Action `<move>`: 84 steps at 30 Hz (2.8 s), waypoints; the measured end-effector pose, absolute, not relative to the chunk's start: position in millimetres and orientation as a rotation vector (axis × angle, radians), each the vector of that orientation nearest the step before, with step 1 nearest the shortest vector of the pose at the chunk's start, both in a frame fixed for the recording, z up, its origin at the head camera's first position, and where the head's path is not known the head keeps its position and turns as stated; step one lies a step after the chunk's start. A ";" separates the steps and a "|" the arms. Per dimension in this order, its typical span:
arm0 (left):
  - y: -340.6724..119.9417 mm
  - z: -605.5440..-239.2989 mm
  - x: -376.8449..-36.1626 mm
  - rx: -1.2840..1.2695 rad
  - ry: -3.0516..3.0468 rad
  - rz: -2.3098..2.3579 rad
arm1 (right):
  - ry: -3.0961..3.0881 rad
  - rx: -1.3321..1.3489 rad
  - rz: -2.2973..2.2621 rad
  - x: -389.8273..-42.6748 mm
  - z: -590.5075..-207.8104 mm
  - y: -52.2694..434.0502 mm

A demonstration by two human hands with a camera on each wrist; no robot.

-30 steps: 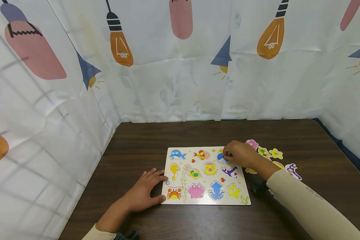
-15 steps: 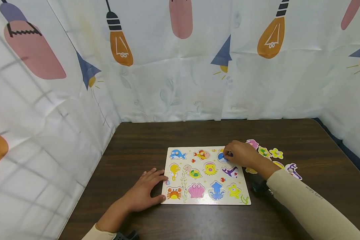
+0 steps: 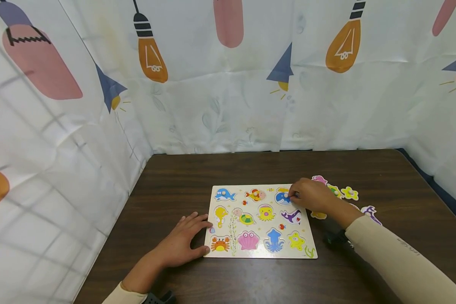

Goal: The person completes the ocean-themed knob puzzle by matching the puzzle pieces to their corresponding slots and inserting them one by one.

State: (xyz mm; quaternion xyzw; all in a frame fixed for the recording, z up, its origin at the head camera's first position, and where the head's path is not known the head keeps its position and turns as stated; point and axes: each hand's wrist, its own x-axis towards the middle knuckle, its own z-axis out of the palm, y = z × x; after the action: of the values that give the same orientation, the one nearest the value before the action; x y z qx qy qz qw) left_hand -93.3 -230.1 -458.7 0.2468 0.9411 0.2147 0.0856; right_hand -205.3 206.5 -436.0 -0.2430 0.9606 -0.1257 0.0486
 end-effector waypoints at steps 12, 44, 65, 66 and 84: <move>-229.5 -457.9 -94.1 0.734 2.808 0.630 | 2.940 -0.750 -0.364 -194.7 -435.4 234.1; -228.7 -458.4 -93.5 0.735 2.819 0.626 | 2.915 -0.760 -0.403 -160.2 -436.9 270.0; -228.5 -458.1 -93.3 0.727 2.818 0.618 | 2.971 -0.709 -0.364 -146.2 -440.2 272.5; -228.6 -458.1 -93.2 0.727 2.817 0.620 | 2.968 -0.716 -0.366 -146.3 -440.5 272.9; -228.1 -459.1 -95.3 0.704 2.822 0.584 | 2.959 -0.783 -0.463 -141.8 -442.2 272.9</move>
State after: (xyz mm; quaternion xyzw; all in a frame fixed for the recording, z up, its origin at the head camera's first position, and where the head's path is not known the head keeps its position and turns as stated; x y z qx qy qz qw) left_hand -95.3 -228.1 -459.1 0.2365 0.9476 0.1959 0.0874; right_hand -141.8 272.9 -442.2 -0.2527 0.9556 -0.1494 0.0231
